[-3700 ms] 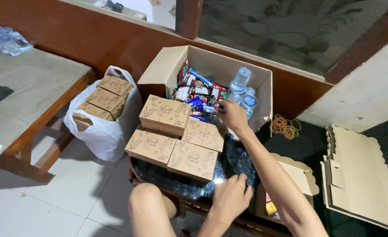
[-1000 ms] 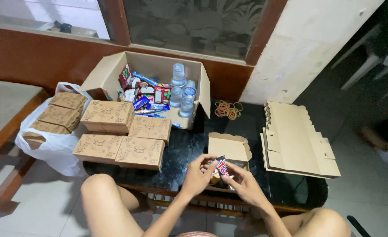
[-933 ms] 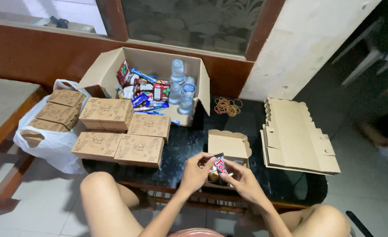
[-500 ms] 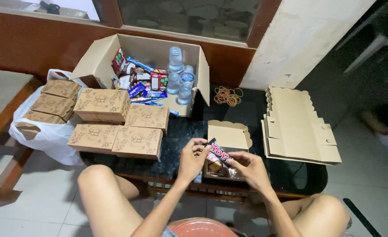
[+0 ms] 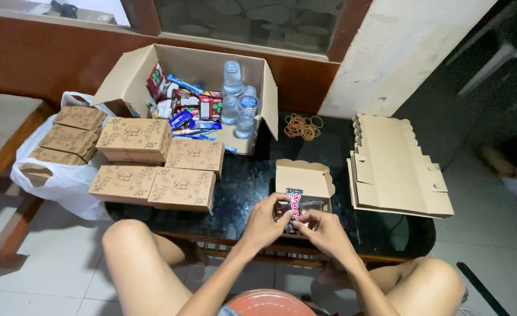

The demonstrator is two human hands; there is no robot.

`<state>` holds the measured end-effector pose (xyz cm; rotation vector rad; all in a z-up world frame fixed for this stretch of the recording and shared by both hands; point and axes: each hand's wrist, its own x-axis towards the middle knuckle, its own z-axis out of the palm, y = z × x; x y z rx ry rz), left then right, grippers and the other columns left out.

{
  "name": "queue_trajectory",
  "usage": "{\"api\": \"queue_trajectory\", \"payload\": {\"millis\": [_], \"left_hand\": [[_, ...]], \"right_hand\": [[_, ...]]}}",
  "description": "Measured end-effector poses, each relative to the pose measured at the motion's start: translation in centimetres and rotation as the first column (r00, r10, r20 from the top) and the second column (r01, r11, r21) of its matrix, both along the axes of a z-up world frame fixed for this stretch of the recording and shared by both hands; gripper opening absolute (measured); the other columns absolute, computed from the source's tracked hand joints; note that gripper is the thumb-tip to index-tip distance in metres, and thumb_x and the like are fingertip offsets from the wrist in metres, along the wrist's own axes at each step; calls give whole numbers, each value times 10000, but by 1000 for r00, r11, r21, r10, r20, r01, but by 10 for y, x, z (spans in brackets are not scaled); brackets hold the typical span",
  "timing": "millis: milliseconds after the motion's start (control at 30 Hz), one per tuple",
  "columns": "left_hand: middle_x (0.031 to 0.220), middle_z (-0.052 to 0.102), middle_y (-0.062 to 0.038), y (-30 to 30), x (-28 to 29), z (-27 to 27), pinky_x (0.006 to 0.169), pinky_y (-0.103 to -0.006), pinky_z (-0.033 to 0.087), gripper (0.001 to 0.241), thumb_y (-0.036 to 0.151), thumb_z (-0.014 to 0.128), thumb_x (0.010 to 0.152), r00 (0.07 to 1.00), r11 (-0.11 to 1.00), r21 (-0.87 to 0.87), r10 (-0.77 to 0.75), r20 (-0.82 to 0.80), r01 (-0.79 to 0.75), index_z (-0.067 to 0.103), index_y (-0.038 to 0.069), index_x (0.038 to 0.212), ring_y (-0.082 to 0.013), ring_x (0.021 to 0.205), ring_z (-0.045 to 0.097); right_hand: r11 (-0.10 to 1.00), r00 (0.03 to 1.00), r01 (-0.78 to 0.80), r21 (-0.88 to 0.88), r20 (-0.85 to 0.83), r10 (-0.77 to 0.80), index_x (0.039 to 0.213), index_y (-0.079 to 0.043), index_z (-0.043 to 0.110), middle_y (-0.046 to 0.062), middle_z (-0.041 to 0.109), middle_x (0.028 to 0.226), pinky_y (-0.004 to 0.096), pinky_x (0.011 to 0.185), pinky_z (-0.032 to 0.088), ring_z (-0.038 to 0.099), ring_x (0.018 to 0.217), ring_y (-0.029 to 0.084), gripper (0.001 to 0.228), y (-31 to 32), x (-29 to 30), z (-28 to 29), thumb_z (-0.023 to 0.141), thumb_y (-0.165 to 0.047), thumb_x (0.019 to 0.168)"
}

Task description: Folding a cardboard box and packing it with snack packets and water bottles.

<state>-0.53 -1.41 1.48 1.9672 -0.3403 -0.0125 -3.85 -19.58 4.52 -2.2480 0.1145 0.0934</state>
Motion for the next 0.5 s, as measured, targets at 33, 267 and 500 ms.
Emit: {"api": "queue_trajectory", "payload": {"millis": [33, 267, 500], "left_hand": [[1013, 758, -82, 1, 0, -3, 854, -408, 524, 328, 247, 766, 861, 1000, 1000, 0, -2, 1, 2, 691, 252, 1181, -309, 972, 726], [1287, 663, -52, 1, 0, -30, 972, -413, 407, 287, 269, 708, 881, 900, 937, 348, -142, 412, -12, 710, 213, 1162, -260, 1151, 577], [1301, 661, -97, -1, -3, -25, 1089, -510, 310, 261, 290, 658, 919, 857, 884, 465, -272, 438, 42, 732, 157, 1132, -302, 1225, 550]], "right_hand": [[1000, 1000, 2, 0, 1, -2, 902, -156, 860, 80, 774, 614, 306, 542, 501, 604, 565, 135, 127, 1, 0, -1, 869, -168, 776], [962, 991, -56, -269, -134, 21, 912, -231, 826, 29, 804, 770, 392, 688, 565, 741, 728, 263, 166, 4, -2, 3, 760, -365, 839], [897, 993, -69, -436, -112, 21, 838, -233, 772, 2, 744, 758, 377, 717, 579, 741, 785, 241, 194, -5, 2, -1, 721, -420, 818]]}}
